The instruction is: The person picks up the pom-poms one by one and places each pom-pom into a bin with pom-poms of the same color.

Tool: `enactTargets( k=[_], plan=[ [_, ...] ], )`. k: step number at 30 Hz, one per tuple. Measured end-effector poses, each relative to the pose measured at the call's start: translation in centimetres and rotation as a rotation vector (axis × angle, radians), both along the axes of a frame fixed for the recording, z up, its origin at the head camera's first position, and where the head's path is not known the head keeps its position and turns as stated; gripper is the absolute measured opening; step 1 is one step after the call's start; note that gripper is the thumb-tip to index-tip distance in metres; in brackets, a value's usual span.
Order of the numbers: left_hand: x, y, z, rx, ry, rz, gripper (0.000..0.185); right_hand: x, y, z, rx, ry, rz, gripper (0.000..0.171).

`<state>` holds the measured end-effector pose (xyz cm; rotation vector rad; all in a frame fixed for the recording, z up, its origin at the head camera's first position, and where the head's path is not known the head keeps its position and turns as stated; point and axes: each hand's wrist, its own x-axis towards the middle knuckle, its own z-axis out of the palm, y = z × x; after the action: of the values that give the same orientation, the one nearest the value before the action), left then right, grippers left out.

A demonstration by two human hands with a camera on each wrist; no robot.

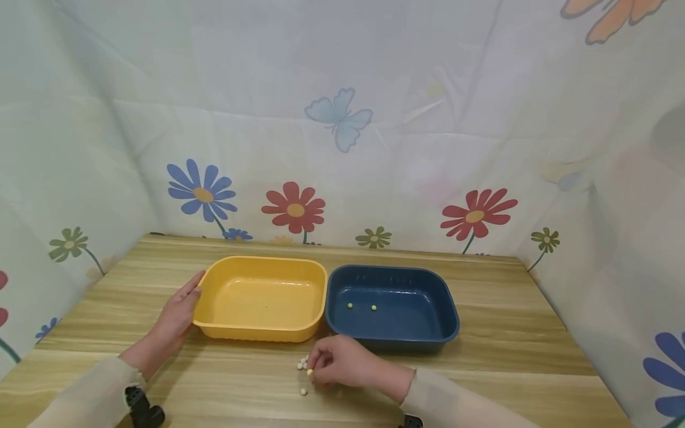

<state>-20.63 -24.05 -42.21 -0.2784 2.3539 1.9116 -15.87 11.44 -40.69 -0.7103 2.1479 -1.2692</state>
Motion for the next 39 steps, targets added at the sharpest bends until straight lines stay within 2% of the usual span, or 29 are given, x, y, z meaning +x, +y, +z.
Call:
enactTargets(
  k=[11,16,23,32,39],
  plan=[
    [0.0,0.0,0.1,0.002,0.015,-0.006,0.056,-0.3,0.6,1.2,-0.018,0.013,0.011,0.010],
    [0.0,0.0,0.2,-0.001,0.013,-0.004,0.056,-0.9,1.5,2.8,-0.018,0.003,0.011,0.011],
    [0.1,0.0,0.3,-0.022,0.010,-0.005,0.056,-2.0,2.6,5.7,0.045,0.008,0.038,0.011],
    [0.0,0.0,0.2,-0.020,0.006,0.004,0.055,-4.5,3.9,9.1,0.089,0.015,0.096,0.015],
    [0.0,0.0,0.1,-0.010,0.003,-0.002,0.055,-6.7,4.9,10.8,0.101,0.019,0.116,0.019]
  ],
)
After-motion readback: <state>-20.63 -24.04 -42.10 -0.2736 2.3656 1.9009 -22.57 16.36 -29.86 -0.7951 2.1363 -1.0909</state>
